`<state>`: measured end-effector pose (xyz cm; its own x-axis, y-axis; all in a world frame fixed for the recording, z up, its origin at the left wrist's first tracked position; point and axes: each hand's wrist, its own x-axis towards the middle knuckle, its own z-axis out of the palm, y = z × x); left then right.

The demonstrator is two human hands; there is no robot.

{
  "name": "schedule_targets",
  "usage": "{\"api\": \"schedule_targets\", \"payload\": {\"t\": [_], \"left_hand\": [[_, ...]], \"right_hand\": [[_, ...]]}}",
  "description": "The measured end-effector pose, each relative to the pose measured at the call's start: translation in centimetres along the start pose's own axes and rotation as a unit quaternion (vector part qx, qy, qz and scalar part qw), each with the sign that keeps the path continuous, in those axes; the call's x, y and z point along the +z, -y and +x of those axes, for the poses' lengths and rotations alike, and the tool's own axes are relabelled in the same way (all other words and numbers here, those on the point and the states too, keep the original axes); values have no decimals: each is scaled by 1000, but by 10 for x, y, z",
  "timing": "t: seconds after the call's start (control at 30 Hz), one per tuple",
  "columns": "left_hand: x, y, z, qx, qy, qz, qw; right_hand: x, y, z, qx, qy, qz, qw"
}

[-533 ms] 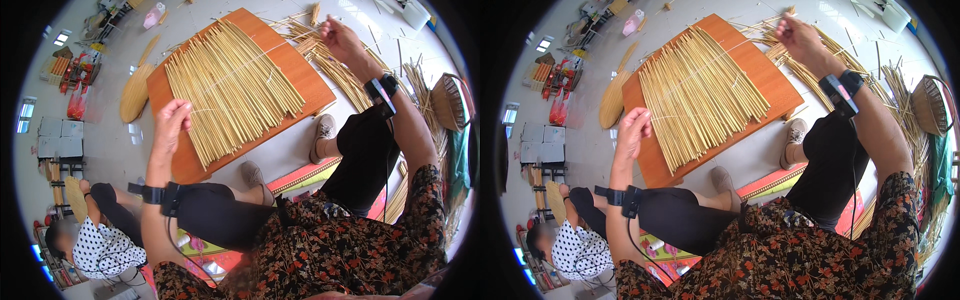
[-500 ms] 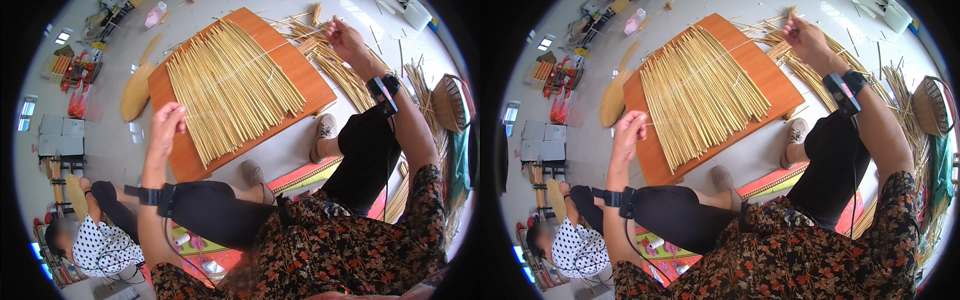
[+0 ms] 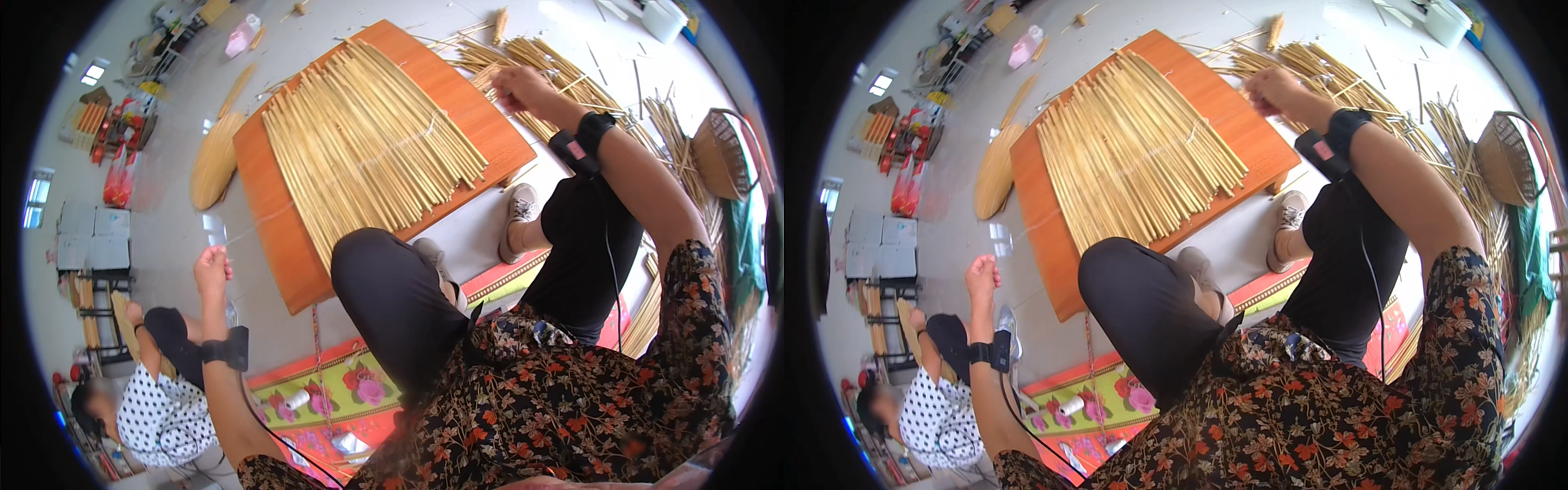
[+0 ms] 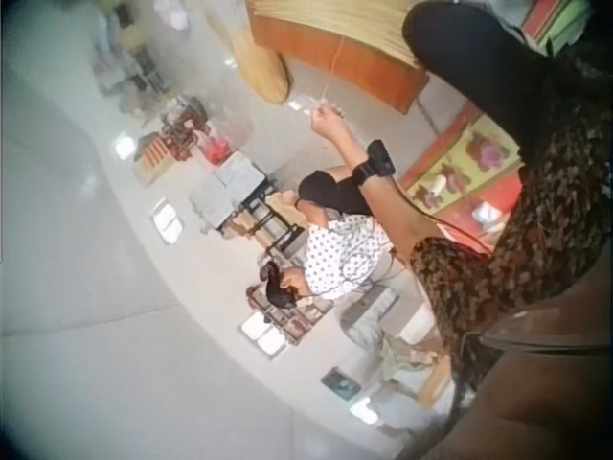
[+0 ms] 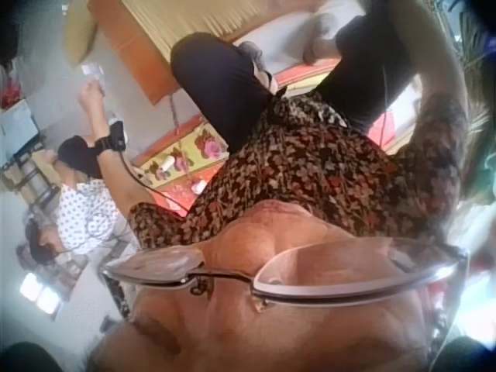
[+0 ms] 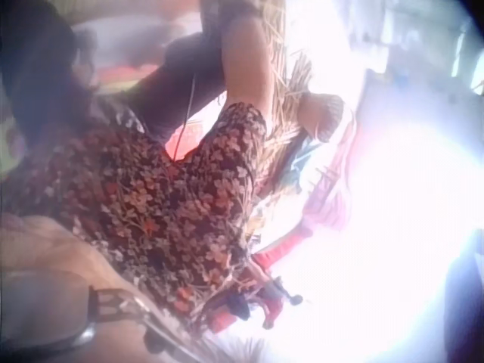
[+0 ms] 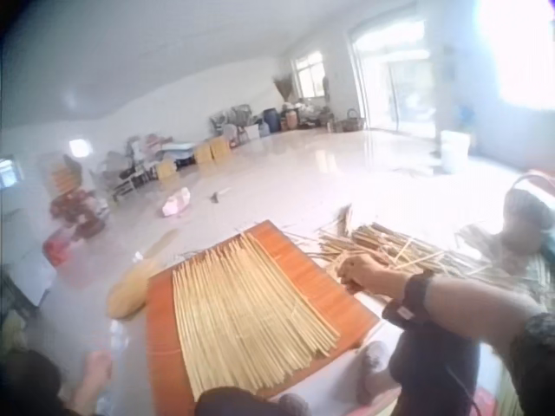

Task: The person sits on the floor and weaves thin bamboo strips together using a white string. They tie knots to secure the strips and adjust the alignment of the bundle.

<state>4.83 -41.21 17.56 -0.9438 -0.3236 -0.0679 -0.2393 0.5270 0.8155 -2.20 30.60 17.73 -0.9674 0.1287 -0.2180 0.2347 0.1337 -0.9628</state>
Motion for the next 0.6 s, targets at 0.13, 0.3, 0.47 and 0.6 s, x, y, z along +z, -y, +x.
{"api": "schedule_targets", "payload": {"t": [0.13,0.3,0.47,0.6], "left_hand": [[53,7,14,-24,30,-15,999],[99,15,54,-51,102,63,991],[133,28,80,136,13,263,955],[166,-1,59,337,-43,256,905]], "right_hand": [[18,-17,-1,78,42,-138,987],[27,-46,1,114,40,-245,962],[8,-17,-9,102,40,-318,942],[-34,28,-45,95,115,-251,957]]}}
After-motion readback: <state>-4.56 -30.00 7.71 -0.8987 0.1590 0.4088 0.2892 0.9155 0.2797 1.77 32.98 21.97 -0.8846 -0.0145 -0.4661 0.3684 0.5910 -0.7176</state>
